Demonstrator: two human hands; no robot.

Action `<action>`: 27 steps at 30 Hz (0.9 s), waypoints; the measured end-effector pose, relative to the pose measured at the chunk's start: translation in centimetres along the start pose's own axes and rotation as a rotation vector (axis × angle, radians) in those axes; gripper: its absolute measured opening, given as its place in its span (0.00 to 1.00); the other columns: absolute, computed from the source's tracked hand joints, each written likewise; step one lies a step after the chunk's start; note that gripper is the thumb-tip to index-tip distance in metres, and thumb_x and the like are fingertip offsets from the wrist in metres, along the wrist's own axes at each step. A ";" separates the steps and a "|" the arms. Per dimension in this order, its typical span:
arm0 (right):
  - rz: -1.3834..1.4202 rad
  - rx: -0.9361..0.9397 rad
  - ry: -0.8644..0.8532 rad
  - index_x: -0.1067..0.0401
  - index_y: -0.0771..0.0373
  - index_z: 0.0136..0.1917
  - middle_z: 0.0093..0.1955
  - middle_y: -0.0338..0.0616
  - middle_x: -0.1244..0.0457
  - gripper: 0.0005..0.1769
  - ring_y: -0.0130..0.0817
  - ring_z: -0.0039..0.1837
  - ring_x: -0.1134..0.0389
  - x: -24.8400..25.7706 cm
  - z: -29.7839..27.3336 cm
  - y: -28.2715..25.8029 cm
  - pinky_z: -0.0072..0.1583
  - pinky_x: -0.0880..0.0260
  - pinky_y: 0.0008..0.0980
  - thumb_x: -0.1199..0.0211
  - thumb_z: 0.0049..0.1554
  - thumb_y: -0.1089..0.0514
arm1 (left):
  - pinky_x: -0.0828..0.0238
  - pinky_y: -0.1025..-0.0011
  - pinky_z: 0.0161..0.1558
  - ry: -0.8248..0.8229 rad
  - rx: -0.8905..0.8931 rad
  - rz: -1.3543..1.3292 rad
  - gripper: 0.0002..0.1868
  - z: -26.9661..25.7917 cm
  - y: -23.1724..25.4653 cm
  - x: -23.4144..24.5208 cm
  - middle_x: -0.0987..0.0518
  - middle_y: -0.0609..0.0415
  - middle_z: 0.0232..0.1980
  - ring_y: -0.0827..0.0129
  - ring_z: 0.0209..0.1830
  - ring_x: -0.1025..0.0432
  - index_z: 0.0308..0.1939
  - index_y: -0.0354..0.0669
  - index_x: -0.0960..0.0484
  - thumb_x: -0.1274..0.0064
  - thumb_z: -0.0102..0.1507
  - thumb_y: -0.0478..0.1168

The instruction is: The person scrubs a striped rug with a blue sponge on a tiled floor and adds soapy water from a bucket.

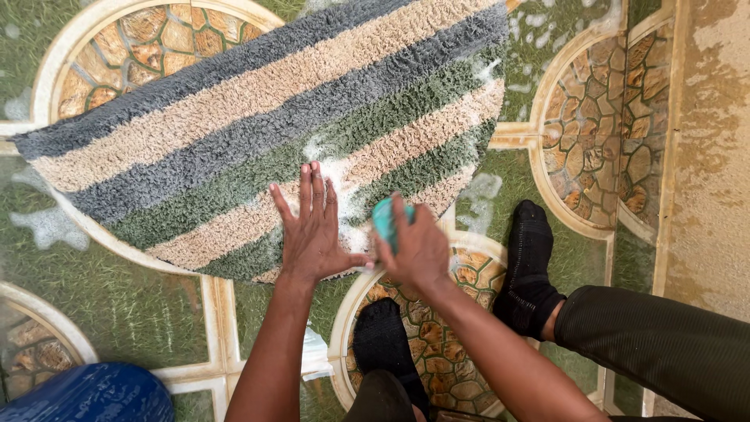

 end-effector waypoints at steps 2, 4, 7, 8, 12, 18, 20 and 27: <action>-0.025 0.192 0.081 0.53 0.54 0.79 0.48 0.50 0.44 0.42 0.33 0.41 0.43 -0.6 -1.1 -1.0 0.35 0.35 0.33 0.46 0.61 0.35 | 0.97 0.35 0.71 -0.048 0.009 0.023 0.96 0.0 0.0 0.1 0.77 0.36 0.81 0.54 0.83 0.82 0.77 0.33 0.72 0.40 0.24 0.87; -0.017 0.210 0.083 0.53 0.52 0.80 0.48 0.51 0.43 0.41 0.34 0.41 0.43 -0.8 -0.9 -0.1 0.34 0.36 0.34 0.45 0.61 0.35 | 0.97 0.34 0.70 -0.086 0.031 0.037 0.98 0.1 0.1 0.3 0.78 0.37 0.81 0.54 0.82 0.83 0.78 0.34 0.72 0.35 0.22 0.84; 0.000 -0.026 0.051 0.55 0.53 0.81 0.50 0.54 0.44 0.44 0.33 0.40 0.42 1.3 2.3 6.0 0.33 0.36 0.32 0.45 0.61 0.34 | 0.96 0.33 0.69 -0.130 0.079 0.055 0.97 0.6 0.4 0.7 0.78 0.37 0.81 0.53 0.82 0.84 0.78 0.36 0.70 0.32 0.22 0.81; -0.030 -0.108 0.092 0.53 0.52 0.80 0.52 0.53 0.44 0.41 0.33 0.41 0.42 1.9 3.0 7.7 0.34 0.36 0.31 0.45 0.62 0.33 | 0.96 0.32 0.69 -0.151 0.089 0.064 0.97 0.6 0.5 0.7 0.78 0.37 0.81 0.52 0.82 0.84 0.78 0.36 0.68 0.32 0.22 0.81; 0.023 -0.151 0.345 0.53 0.55 0.81 0.51 0.51 0.45 0.43 0.33 0.43 0.42 3.2 2.8 8.9 0.35 0.37 0.32 0.44 0.62 0.36 | 0.95 0.31 0.69 -0.119 0.080 0.038 0.97 0.5 0.5 0.7 0.78 0.37 0.81 0.52 0.81 0.85 0.79 0.35 0.65 0.31 0.20 0.80; 0.016 0.161 -0.036 0.52 0.56 0.79 0.48 0.51 0.43 0.42 0.34 0.42 0.42 0.7 -1.7 -2.1 0.35 0.35 0.33 0.44 0.61 0.35 | 0.95 0.29 0.67 -0.071 0.074 0.062 0.95 0.9 0.4 0.4 0.78 0.36 0.81 0.50 0.81 0.85 0.78 0.35 0.66 0.29 0.23 0.77; -0.026 0.238 -0.101 0.53 0.58 0.80 0.47 0.53 0.43 0.43 0.34 0.41 0.42 1.1 -1.2 -1.4 0.34 0.34 0.32 0.44 0.62 0.36 | 0.95 0.30 0.67 -0.076 0.066 0.044 0.96 0.5 0.3 0.2 0.78 0.36 0.81 0.52 0.81 0.84 0.78 0.34 0.67 0.29 0.22 0.78; 0.020 -0.120 0.322 0.50 0.57 0.81 0.53 0.53 0.41 0.41 0.34 0.42 0.39 5.5 4.5 10.7 0.36 0.35 0.32 0.47 0.65 0.34 | 0.95 0.30 0.69 -0.144 0.091 0.060 0.97 0.5 0.5 0.7 0.77 0.37 0.82 0.52 0.82 0.83 0.78 0.35 0.65 0.28 0.20 0.78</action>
Point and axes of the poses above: each hand's wrist, its own z-axis towards the middle knuckle, its own x-axis out of the back of the hand, y = z × x, the point moved 2 cm from there along z, towards the middle knuckle
